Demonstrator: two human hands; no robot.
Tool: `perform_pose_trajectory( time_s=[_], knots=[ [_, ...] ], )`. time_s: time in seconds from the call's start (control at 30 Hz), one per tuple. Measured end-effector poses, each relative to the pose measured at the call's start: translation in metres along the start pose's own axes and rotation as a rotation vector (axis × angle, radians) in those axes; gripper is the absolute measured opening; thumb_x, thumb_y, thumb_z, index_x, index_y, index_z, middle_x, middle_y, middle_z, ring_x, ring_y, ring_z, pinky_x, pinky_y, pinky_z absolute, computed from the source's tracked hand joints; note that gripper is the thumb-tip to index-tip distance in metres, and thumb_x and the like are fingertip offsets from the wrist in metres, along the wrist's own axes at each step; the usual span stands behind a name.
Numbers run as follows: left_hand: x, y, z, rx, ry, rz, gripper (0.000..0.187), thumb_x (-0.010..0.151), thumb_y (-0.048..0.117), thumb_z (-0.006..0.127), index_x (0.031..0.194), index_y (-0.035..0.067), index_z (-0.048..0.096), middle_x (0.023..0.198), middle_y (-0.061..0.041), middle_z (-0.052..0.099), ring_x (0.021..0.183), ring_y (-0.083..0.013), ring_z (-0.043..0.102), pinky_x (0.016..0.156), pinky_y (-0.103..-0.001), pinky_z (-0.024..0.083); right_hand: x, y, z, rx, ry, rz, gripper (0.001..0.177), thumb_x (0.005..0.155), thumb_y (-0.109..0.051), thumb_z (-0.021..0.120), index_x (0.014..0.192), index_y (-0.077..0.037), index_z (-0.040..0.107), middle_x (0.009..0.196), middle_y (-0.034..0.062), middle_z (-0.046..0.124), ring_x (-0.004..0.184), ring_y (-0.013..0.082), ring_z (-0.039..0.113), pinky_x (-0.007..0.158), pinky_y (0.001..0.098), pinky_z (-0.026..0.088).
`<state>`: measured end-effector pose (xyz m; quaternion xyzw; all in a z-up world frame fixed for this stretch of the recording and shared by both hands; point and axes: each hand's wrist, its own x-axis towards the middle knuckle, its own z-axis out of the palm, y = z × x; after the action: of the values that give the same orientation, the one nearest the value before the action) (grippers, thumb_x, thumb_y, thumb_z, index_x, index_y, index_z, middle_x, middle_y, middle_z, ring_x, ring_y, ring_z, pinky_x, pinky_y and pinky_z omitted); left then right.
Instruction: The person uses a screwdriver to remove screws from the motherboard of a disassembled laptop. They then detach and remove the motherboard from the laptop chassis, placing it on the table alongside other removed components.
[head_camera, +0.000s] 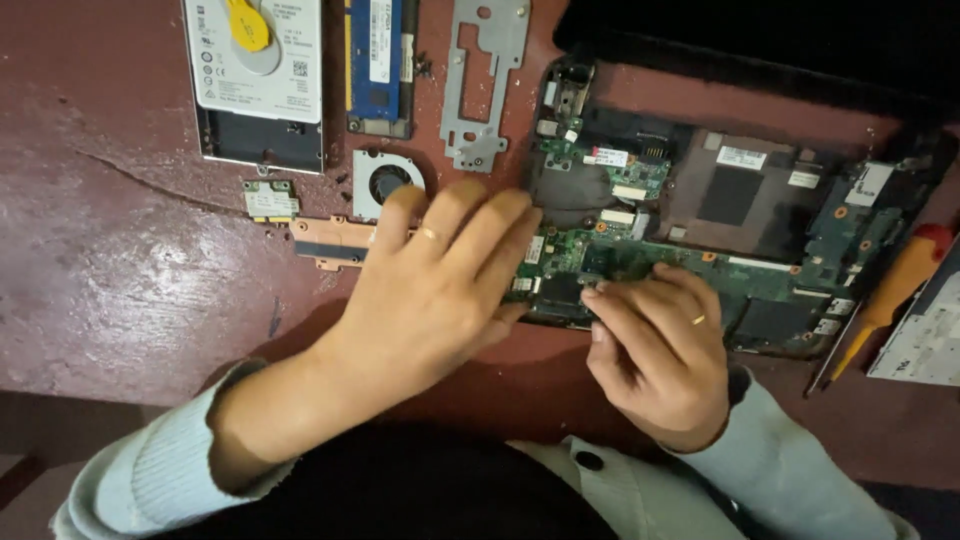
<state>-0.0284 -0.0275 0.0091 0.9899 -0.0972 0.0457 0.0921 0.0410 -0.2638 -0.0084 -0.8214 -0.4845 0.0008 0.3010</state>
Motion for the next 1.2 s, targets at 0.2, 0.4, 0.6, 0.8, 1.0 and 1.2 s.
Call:
perform_pose_trajectory(
  time_s=[0.2, 0.4, 0.6, 0.8, 1.0, 1.2],
  knots=[
    [0.020, 0.006, -0.009, 0.154, 0.114, 0.046, 0.018, 0.089, 0.009, 0.062, 0.101, 0.011, 0.075, 0.118, -0.003, 0.061, 0.110, -0.0241, 0.056, 0.089, -0.041, 0.045, -0.009, 0.006, 0.002, 0.046, 0.035, -0.020, 0.019, 0.101, -0.010, 0.059, 0.103, -0.002, 0.076, 0.104, 0.0120, 0.074, 0.093, 0.0248, 0.071, 0.104, 0.0495, 0.049],
    [0.020, 0.001, -0.009, 0.207, -0.009, 0.135, 0.070, 0.061, 0.063, 0.085, 0.112, 0.015, 0.076, 0.121, -0.003, 0.068, 0.112, -0.0224, 0.060, 0.100, -0.044, 0.045, -0.019, 0.018, 0.002, 0.124, 0.010, -0.033, 0.019, 0.100, -0.008, 0.060, 0.114, -0.006, 0.073, 0.114, 0.0096, 0.069, 0.098, 0.0240, 0.067, 0.102, 0.0515, 0.052],
    [0.009, -0.011, -0.003, -0.006, 0.055, 0.166, 0.066, 0.072, 0.051, 0.089, 0.121, 0.010, 0.073, 0.129, -0.006, 0.068, 0.108, -0.0237, 0.064, 0.099, -0.046, 0.041, -0.024, 0.023, 0.007, 0.134, 0.013, -0.039, 0.019, 0.098, -0.008, 0.064, 0.114, -0.007, 0.075, 0.116, 0.0092, 0.070, 0.098, 0.0246, 0.068, 0.102, 0.0516, 0.051],
    [0.004, -0.013, -0.011, -0.145, 0.104, 0.128, 0.060, 0.079, 0.039, 0.086, 0.126, 0.005, 0.070, 0.133, -0.011, 0.065, 0.114, -0.0292, 0.063, 0.099, -0.050, 0.044, -0.016, 0.019, 0.001, 0.172, -0.003, -0.025, 0.020, 0.101, -0.013, 0.059, 0.111, -0.004, 0.075, 0.113, 0.0138, 0.069, 0.098, 0.0288, 0.068, 0.100, 0.0520, 0.052],
    [-0.024, -0.023, -0.036, -0.254, 0.204, -0.022, 0.050, 0.094, 0.039, 0.077, 0.127, 0.003, 0.065, 0.115, -0.010, 0.071, 0.101, -0.0262, 0.067, 0.096, -0.047, 0.043, -0.015, 0.017, -0.004, 0.258, -0.022, 0.066, 0.022, 0.101, -0.016, 0.059, 0.110, -0.002, 0.074, 0.112, 0.0154, 0.071, 0.099, 0.0320, 0.070, 0.101, 0.0504, 0.054],
    [-0.077, -0.034, -0.035, -0.253, 0.209, -0.229, 0.055, 0.094, 0.032, 0.078, 0.137, 0.003, 0.060, 0.125, -0.013, 0.067, 0.107, -0.0269, 0.068, 0.101, -0.047, 0.041, -0.024, 0.017, -0.010, 0.244, -0.002, 0.186, 0.026, 0.102, -0.016, 0.056, 0.109, 0.002, 0.073, 0.103, 0.0174, 0.074, 0.096, 0.0348, 0.072, 0.099, 0.0519, 0.060]
  ],
)
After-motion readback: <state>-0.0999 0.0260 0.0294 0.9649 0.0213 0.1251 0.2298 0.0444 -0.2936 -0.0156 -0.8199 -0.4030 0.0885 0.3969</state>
